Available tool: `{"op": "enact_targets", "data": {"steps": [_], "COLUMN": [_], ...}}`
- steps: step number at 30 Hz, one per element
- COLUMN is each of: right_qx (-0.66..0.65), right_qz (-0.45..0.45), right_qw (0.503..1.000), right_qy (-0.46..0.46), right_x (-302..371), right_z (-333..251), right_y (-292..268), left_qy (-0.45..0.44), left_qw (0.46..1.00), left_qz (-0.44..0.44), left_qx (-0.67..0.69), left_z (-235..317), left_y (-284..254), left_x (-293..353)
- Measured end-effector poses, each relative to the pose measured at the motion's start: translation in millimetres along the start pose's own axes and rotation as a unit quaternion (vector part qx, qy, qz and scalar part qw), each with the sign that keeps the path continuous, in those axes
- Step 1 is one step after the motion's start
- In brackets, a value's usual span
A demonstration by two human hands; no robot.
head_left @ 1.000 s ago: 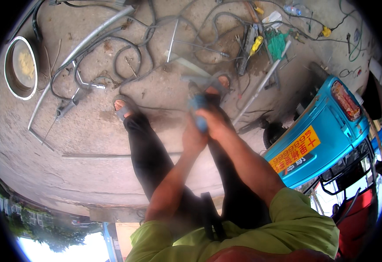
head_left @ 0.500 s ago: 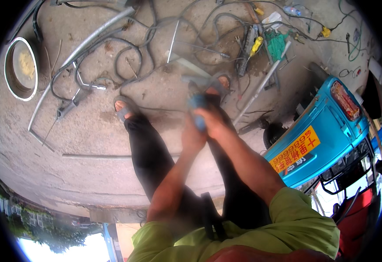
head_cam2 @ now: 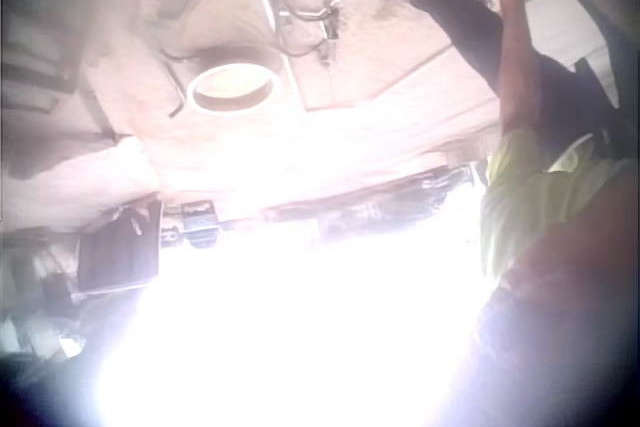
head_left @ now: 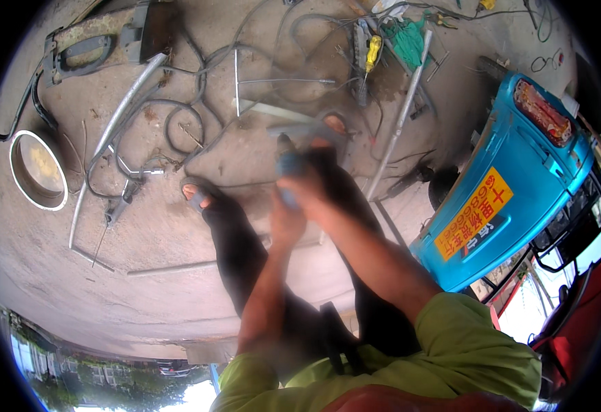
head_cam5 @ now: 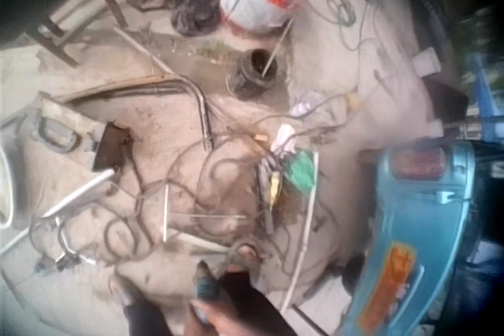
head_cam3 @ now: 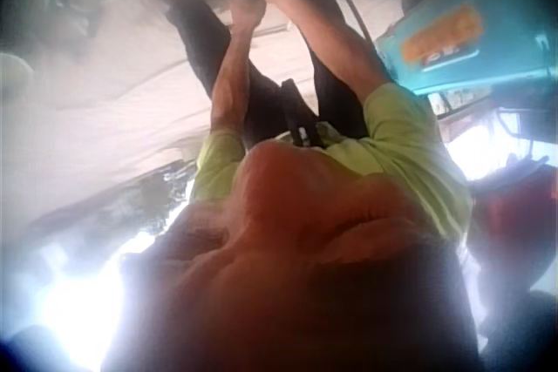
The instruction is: The person uses a power drill to make holes in several metal tubes, holding the tubing by hand while sitting on the ground.
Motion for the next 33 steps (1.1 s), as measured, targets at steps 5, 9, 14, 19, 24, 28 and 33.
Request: {"op": "enact_targets", "data": {"steps": [5,9,14,19,24,28,33], "right_qx": [0.089,0.152,0.159,0.200,0.217,0.230,0.180], "right_qz": [0.066,0.089,0.079,0.063,0.066,0.057,0.036], "right_qw": [0.994,0.984,0.984,0.978,0.974,0.971,0.982], "right_qy": [-0.017,-0.027,-0.021,-0.006,-0.013,0.002,0.035], "right_x": [32.3,54.8,54.3,61.9,58.8,54.2,25.8], "right_z": [-59.7,-114.4,-123.6,-146.8,-140.3,-135.9,-81.2], "right_y": [6.0,-1.3,-10.0,-19.2,-21.0,-19.6,-13.7], "left_qy": [0.003,0.026,0.000,0.019,0.038,0.074,0.032], "left_qw": [1.000,1.000,1.000,1.000,0.998,0.994,0.999], "left_qz": [-0.012,-0.006,-0.010,0.010,0.046,0.075,0.026], "left_qx": [0.007,0.009,-0.013,-0.015,-0.013,-0.013,-0.005], "left_z": [4.5,8.6,12.6,13.7,5.1,1.7,3.7], "left_y": [-2.6,1.6,4.1,8.7,18.2,22.0,19.3], "left_x": [-3.3,-4.5,-5.4,-6.4,-9.0,-11.2,-11.9]}}
Point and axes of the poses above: each hand's wrist, its own x-axis away from the middle knuckle, its own y-axis out of the palm, z = x × y, the point moved 2 cm from there along -x, towards the middle knuckle, and after that the axes turned 6 degrees about -x, right-handed, at the moved point
